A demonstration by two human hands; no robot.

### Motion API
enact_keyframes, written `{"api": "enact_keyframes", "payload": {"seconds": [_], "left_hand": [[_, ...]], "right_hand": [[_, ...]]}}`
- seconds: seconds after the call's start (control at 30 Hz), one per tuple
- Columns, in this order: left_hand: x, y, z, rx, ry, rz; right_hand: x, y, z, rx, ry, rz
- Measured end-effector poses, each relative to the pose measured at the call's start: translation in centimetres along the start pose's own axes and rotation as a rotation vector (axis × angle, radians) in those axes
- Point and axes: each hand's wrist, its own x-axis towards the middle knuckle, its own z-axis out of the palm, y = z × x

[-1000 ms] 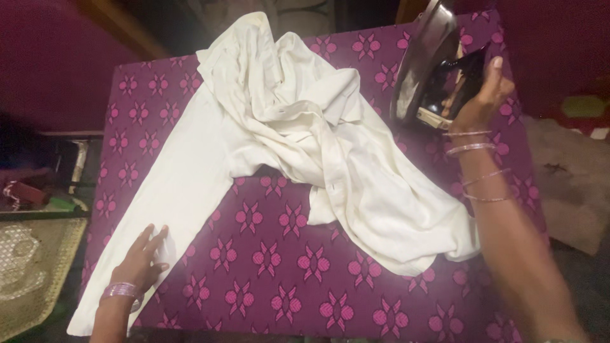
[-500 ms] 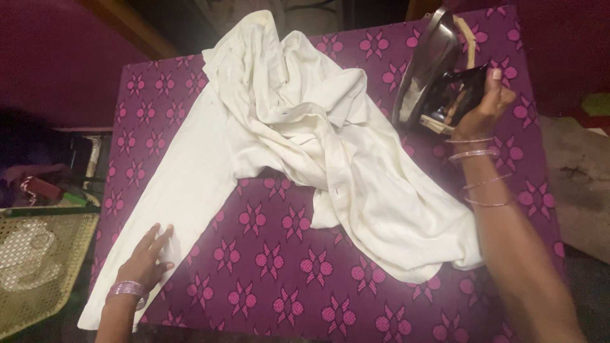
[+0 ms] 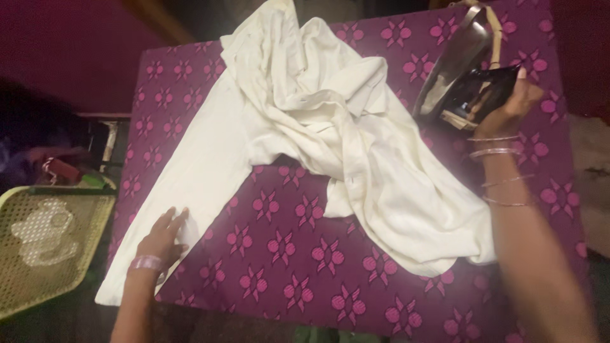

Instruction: The person irons a white shirt on a table. They smooth the fabric, use an iron to press the sleeves and body, and repeatedly adjust the shirt's position to reach different areas.

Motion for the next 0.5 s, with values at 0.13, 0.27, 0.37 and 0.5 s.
{"api": "enact_keyframes", "payload": {"seconds": [0.13,0.27,0.37,0.5], "left_hand": [[-0.5,0.3,0.2,0.005,-0.001,-0.005],[0.4,-1.0,1.8,0.001,0.015,0.017],[1.4,-1.9,4.0,-0.087,0.093,-0.002],[2.9,-2.4,4.7,-0.186,0.295,0.037]], "right_hand": [[0.3,0.8,-0.8,-0.003,0.001,-0.014],[0.6,2.8,-3.0,0.176,0.02,0.065],[0.4,4.2,-5.1,0.379,0.016,0.132],[0.6,5.6,-7.8,0.248,-0.09,-0.025]]}}
